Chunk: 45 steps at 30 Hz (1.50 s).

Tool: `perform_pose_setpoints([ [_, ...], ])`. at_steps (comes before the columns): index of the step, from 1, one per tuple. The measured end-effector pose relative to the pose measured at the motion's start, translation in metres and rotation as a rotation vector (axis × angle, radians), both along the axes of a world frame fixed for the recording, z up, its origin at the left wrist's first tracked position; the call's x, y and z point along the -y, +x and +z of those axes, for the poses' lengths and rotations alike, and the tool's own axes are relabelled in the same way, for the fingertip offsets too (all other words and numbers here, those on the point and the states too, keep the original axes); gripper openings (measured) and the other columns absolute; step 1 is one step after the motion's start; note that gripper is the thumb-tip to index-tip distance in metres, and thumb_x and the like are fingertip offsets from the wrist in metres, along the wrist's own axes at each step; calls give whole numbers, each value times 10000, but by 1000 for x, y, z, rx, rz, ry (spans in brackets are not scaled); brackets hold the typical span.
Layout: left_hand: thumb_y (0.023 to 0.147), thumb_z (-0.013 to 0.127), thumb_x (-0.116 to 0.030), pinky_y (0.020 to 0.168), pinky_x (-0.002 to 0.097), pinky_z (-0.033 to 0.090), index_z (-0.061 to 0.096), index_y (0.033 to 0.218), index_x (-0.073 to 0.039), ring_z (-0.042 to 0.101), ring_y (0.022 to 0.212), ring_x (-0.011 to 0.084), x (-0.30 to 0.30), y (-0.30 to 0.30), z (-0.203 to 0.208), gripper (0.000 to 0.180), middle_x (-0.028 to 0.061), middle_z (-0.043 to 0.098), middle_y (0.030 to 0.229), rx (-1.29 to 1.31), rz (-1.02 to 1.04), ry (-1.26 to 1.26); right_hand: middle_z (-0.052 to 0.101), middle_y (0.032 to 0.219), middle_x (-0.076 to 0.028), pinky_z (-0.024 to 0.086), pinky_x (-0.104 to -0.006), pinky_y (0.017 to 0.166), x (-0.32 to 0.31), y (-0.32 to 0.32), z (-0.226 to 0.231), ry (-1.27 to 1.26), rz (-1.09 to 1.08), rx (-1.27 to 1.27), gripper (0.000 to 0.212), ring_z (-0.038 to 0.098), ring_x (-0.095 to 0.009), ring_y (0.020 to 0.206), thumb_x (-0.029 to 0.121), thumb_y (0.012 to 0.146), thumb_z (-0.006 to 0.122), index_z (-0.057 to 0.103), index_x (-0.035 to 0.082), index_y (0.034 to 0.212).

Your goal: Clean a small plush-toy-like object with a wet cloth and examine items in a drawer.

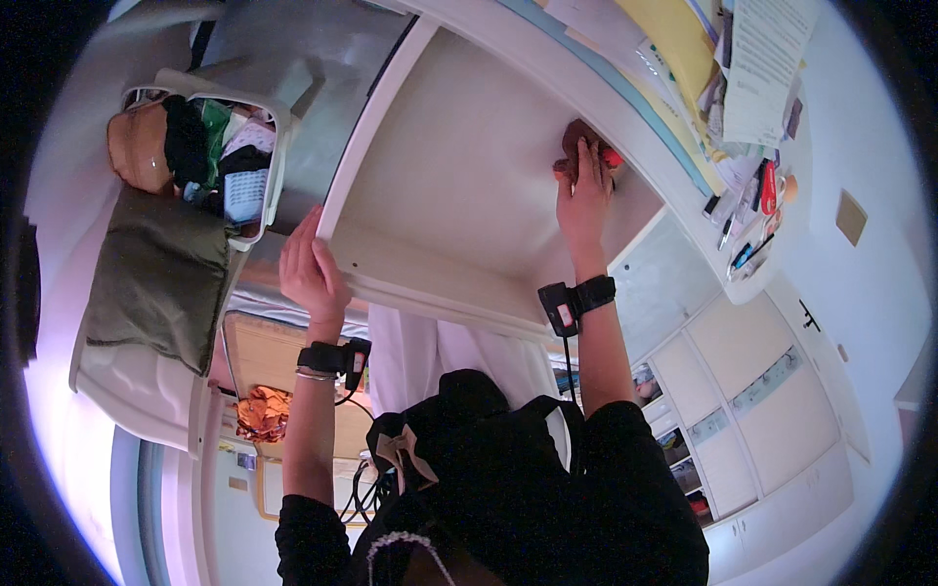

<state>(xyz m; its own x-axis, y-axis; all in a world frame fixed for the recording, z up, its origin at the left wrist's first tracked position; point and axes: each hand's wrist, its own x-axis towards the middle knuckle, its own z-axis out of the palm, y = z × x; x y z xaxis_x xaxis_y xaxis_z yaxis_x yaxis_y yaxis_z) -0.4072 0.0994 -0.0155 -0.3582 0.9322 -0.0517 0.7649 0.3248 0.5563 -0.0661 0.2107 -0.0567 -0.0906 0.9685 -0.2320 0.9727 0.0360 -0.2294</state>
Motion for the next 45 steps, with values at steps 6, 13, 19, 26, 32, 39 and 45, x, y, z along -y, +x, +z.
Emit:
perform_pose_setpoints([
  [6, 895, 410, -131, 853, 346, 441, 634, 1096, -47, 615, 988, 241, 3, -1, -1, 313, 80, 650, 1087, 2, -1, -5, 450, 1358, -124, 330, -451, 1040, 29, -35, 3, -102, 72, -127, 520, 399, -401, 1236, 137, 819, 575, 459, 155, 1326],
  [13, 904, 401, -134, 846, 354, 447, 630, 1100, -37, 615, 977, 256, 1, 1, 0, 316, 88, 648, 1085, 15, -7, 14, 474, 1343, -69, 341, -421, 1047, 90, -88, 28, -406, 393, -215, 568, 424, -297, 1239, 80, 763, 584, 472, 158, 1314],
  [19, 902, 410, -121, 835, 351, 455, 629, 1104, -43, 618, 951, 255, 0, 2, 1, 308, 81, 648, 1086, -17, -19, 0, 453, 1356, -100, 353, -420, 1036, 63, -73, 23, -194, 318, -128, 545, 437, -325, 1225, 34, 786, 559, 452, 110, 1315],
  [26, 902, 415, -124, 828, 346, 463, 636, 1093, -50, 621, 941, 240, -11, 7, 0, 302, 78, 647, 1090, 1, -2, 49, 378, 1359, -248, 445, -439, 941, 39, 17, 6, -85, 73, 168, 625, 477, -408, 1151, 157, 852, 577, 264, -15, 1365],
  [32, 891, 421, -116, 842, 350, 465, 641, 1073, -46, 624, 952, 253, -3, 3, 0, 294, 82, 654, 1071, -16, 0, 45, 601, 980, -225, 545, -417, 683, 79, -18, 30, -710, 138, 413, 391, 635, -386, 807, 230, 782, 653, 515, -9, 1059],
  [39, 877, 432, -103, 839, 348, 471, 645, 1063, -47, 627, 958, 255, 3, -3, -3, 288, 78, 659, 1055, -8, 9, 61, 636, 863, -241, 512, -456, 753, 99, -20, 22, -896, 203, 143, 338, 625, -389, 840, 270, 705, 714, 631, -44, 800],
  [45, 874, 433, -113, 866, 344, 445, 644, 1081, -52, 614, 993, 250, 2, -2, -4, 301, 73, 651, 1081, 14, 7, 35, 631, 852, -244, 500, -465, 752, 88, -62, 24, -856, 125, 71, 311, 612, -406, 845, 242, 710, 712, 628, -36, 820],
])
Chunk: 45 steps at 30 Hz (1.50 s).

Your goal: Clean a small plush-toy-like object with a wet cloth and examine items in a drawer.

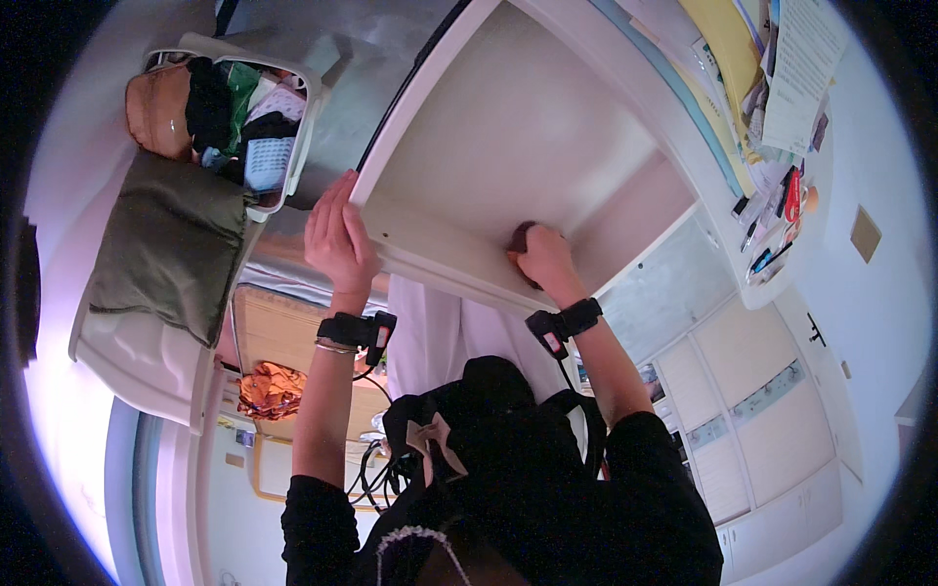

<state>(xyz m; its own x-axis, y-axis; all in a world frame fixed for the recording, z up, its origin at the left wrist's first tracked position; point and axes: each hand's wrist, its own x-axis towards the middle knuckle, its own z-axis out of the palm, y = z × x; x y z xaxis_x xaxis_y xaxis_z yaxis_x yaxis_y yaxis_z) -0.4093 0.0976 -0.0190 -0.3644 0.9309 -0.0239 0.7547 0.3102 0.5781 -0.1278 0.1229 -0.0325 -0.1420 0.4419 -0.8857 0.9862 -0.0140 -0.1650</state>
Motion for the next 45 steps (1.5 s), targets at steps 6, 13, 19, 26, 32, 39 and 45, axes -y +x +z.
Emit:
perform_pose_setpoints([
  [6, 875, 432, -111, 869, 348, 444, 637, 1086, -40, 613, 1000, 258, 1, -1, 1, 303, 78, 651, 1081, 8, 11, -5, 630, 831, -241, 504, -462, 727, -25, -73, 8, -6, 17, -148, 222, 617, -403, 806, 170, 743, 672, 620, -33, 814],
  [13, 881, 430, -114, 865, 351, 446, 636, 1085, -39, 613, 999, 263, -1, 2, 2, 300, 87, 651, 1078, -4, 1, 2, 630, 867, -229, 494, -441, 716, -34, -120, -4, 80, -163, -423, 309, 612, -391, 803, 233, 746, 692, 623, -36, 882],
  [19, 892, 420, -117, 858, 350, 449, 633, 1081, -25, 616, 992, 257, -2, 4, 4, 300, 94, 650, 1077, -16, -11, 5, 631, 971, -240, 494, -409, 796, -31, -129, -27, 57, -477, -747, 349, 625, -374, 867, 82, 754, 616, 555, -48, 1071],
  [26, 915, 395, -141, 867, 365, 450, 629, 1090, -29, 608, 983, 269, -2, 6, 9, 313, 97, 642, 1095, -10, -9, -3, 564, 1067, -82, 480, -321, 825, -27, -50, 11, -353, -1425, -976, 384, 566, -209, 979, 0, 799, 450, 462, -12, 1182],
  [32, 924, 387, -153, 860, 367, 450, 631, 1096, -42, 602, 975, 275, -1, 8, 8, 318, 84, 643, 1093, -34, -7, -26, 575, 1000, -73, 517, -325, 667, -33, 6, 44, -127, -1504, -948, 354, 581, -171, 887, -5, 787, 431, 485, -7, 1136],
  [39, 934, 379, -167, 853, 367, 450, 629, 1103, -42, 602, 962, 278, -5, 12, 13, 326, 85, 641, 1092, -22, -5, -26, 586, 1007, -83, 515, -303, 651, -26, 57, 51, 212, -1401, -740, 374, 593, -172, 838, -30, 781, 446, 473, 5, 1153],
  [45, 903, 465, -163, 897, 395, 410, 557, 1188, -36, 559, 1015, 298, -4, 7, 17, 325, 106, 600, 1136, -201, -13, 22, 535, 1175, -107, 436, -393, 917, -19, 63, 59, -28, -1676, -1025, 409, 511, -233, 1110, 71, 809, 437, 464, 18, 1214],
])
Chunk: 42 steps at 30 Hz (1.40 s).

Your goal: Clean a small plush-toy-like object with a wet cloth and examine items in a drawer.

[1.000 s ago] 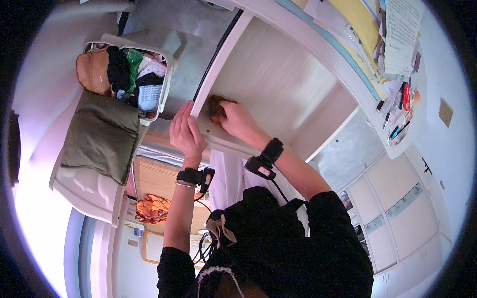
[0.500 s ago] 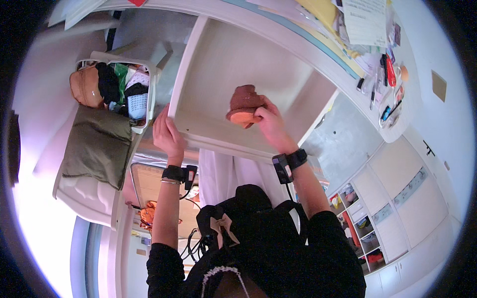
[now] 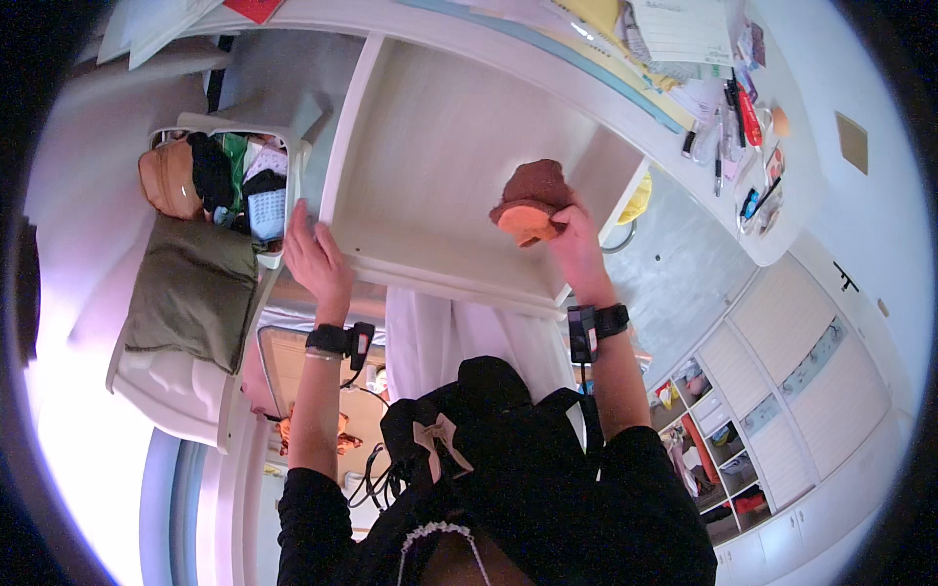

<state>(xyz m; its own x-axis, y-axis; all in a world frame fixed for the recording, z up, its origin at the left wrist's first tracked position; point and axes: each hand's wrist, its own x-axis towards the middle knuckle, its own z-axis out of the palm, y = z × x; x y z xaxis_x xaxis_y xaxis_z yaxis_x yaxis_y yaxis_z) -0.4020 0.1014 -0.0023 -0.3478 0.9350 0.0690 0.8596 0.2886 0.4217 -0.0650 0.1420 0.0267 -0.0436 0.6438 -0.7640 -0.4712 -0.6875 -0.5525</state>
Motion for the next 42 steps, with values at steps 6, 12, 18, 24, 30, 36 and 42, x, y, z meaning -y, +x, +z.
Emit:
perform_pose_setpoints([
  [6, 798, 627, -44, 939, 401, 384, 501, 1196, 0, 511, 1083, 281, -20, 22, 58, 419, 136, 531, 1207, 444, -255, -105, 521, 1247, -122, 349, -437, 1012, -8, -20, 22, -48, -100, -291, 431, 481, -282, 1170, 220, 875, 408, 453, 2, 1244],
  [12, 873, 621, -240, 924, 332, 426, 421, 1306, 2, 495, 1153, 228, -43, 82, 43, 534, 145, 519, 1223, 1174, -26, -655, 531, 1228, -133, 368, -417, 1009, -5, -52, 23, -155, -139, -424, 387, 490, -261, 1164, 228, 920, 376, 471, 2, 1219],
  [18, 864, 638, -180, 722, 249, 508, 466, 1245, 10, 597, 919, 150, -44, 94, 28, 459, 124, 573, 1082, 1348, -156, -901, 544, 1155, -129, 429, -373, 955, 14, -34, -5, -88, 77, -248, 335, 518, -200, 1107, 92, 893, 457, 462, 18, 1219],
  [24, 816, 661, -100, 684, 272, 503, 529, 1083, 6, 610, 770, 146, -33, 92, 26, 316, 104, 622, 918, 1294, -150, -699, 567, 1094, -93, 446, -316, 910, 18, -40, -9, -187, 153, -81, 556, 552, -185, 1028, 41, 806, 610, 380, 29, 1312],
  [30, 783, 671, -78, 685, 293, 500, 575, 1028, -46, 611, 788, 163, -40, 85, 36, 265, 89, 602, 885, 1196, -162, -690, 629, 1038, -82, 471, -302, 857, 3, -20, -6, -145, 600, -27, 477, 599, -172, 943, 82, 800, 641, 484, 1, 1243],
  [36, 715, 688, -68, 680, 328, 514, 595, 1009, -108, 613, 804, 258, -45, 101, 45, 311, 100, 557, 880, 786, -243, -396, 650, 993, -52, 490, -307, 817, 12, -19, -14, -110, 678, 246, 308, 615, -159, 884, 234, 885, 555, 601, -12, 1064],
  [42, 772, 664, -96, 810, 368, 505, 567, 1120, -57, 612, 951, 279, -33, 119, 53, 363, 118, 553, 1108, 846, -616, -496, 592, 1112, -60, 506, -369, 804, -6, -40, 10, -237, 240, -240, 394, 612, -177, 916, 302, 906, 523, 509, 32, 1192],
])
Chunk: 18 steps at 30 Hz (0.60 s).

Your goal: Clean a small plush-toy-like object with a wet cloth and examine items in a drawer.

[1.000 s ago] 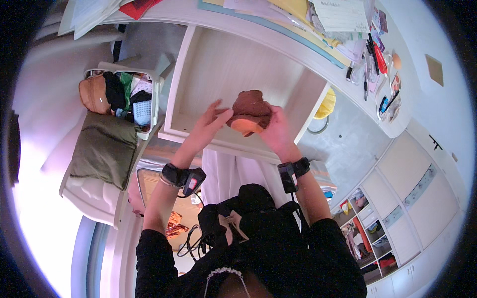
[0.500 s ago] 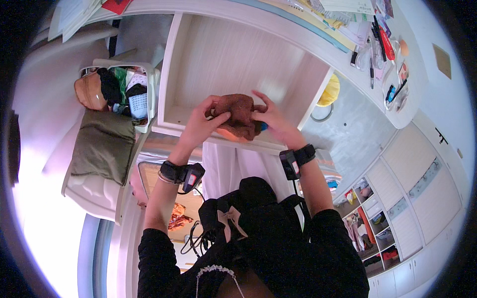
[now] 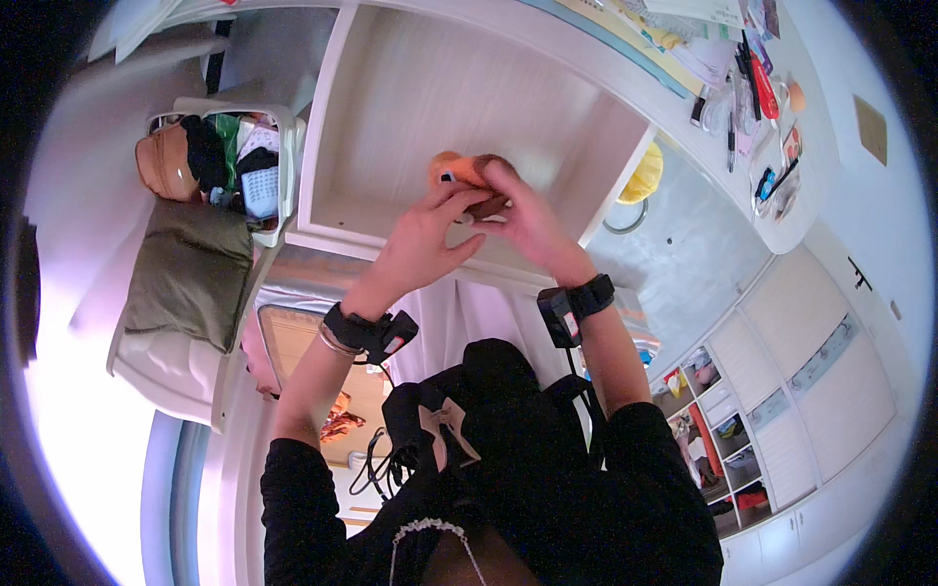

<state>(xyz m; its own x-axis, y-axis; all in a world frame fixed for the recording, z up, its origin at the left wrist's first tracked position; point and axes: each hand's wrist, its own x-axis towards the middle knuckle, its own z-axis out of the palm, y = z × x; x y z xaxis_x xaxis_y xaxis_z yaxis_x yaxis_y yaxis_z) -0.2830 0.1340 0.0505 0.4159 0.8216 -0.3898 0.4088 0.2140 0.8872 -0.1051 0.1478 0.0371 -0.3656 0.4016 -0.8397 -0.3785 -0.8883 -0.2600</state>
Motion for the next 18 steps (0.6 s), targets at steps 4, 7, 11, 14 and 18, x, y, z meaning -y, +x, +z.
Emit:
perform_pose_setpoints([
  [4, 802, 633, -93, 841, 370, 478, 571, 1121, -59, 602, 957, 292, 3, -14, -4, 327, 127, 561, 1121, 183, 62, 82, 570, 1146, -71, 512, -413, 797, 3, 28, -19, 237, 236, 418, 459, 618, -237, 929, 197, 830, 653, 477, 36, 1222],
  [7, 831, 599, -90, 821, 382, 462, 571, 1064, -50, 571, 970, 307, 0, -52, 6, 238, 117, 574, 1098, -167, 322, 184, 576, 1112, -130, 520, -416, 766, -3, 41, -13, 553, 637, 905, 516, 623, -289, 906, 176, 764, 705, 486, 46, 1213],
  [11, 869, 565, -109, 843, 396, 438, 573, 1043, -9, 566, 956, 322, -1, -95, -7, 201, 130, 600, 1034, -538, 499, 460, 621, 961, -183, 529, -420, 719, 8, 55, -13, 720, 1406, 1257, 433, 635, -348, 828, 175, 718, 699, 547, 57, 1106],
  [14, 928, 477, -190, 858, 396, 427, 577, 1058, 5, 570, 967, 330, 11, -119, -35, 254, 152, 608, 1046, -707, 668, 345, 645, 908, -184, 531, -419, 719, 35, 41, -34, 558, 1712, 1109, 371, 648, -338, 819, 170, 740, 659, 549, 9, 1056],
  [18, 982, 308, -311, 834, 372, 445, 588, 1081, 1, 585, 994, 306, 25, -124, -56, 430, 175, 617, 1072, -563, 860, 28, 644, 867, -238, 531, -413, 731, 61, 25, -72, 480, 1788, 945, 329, 654, -341, 830, 117, 736, 582, 552, -75, 1001],
])
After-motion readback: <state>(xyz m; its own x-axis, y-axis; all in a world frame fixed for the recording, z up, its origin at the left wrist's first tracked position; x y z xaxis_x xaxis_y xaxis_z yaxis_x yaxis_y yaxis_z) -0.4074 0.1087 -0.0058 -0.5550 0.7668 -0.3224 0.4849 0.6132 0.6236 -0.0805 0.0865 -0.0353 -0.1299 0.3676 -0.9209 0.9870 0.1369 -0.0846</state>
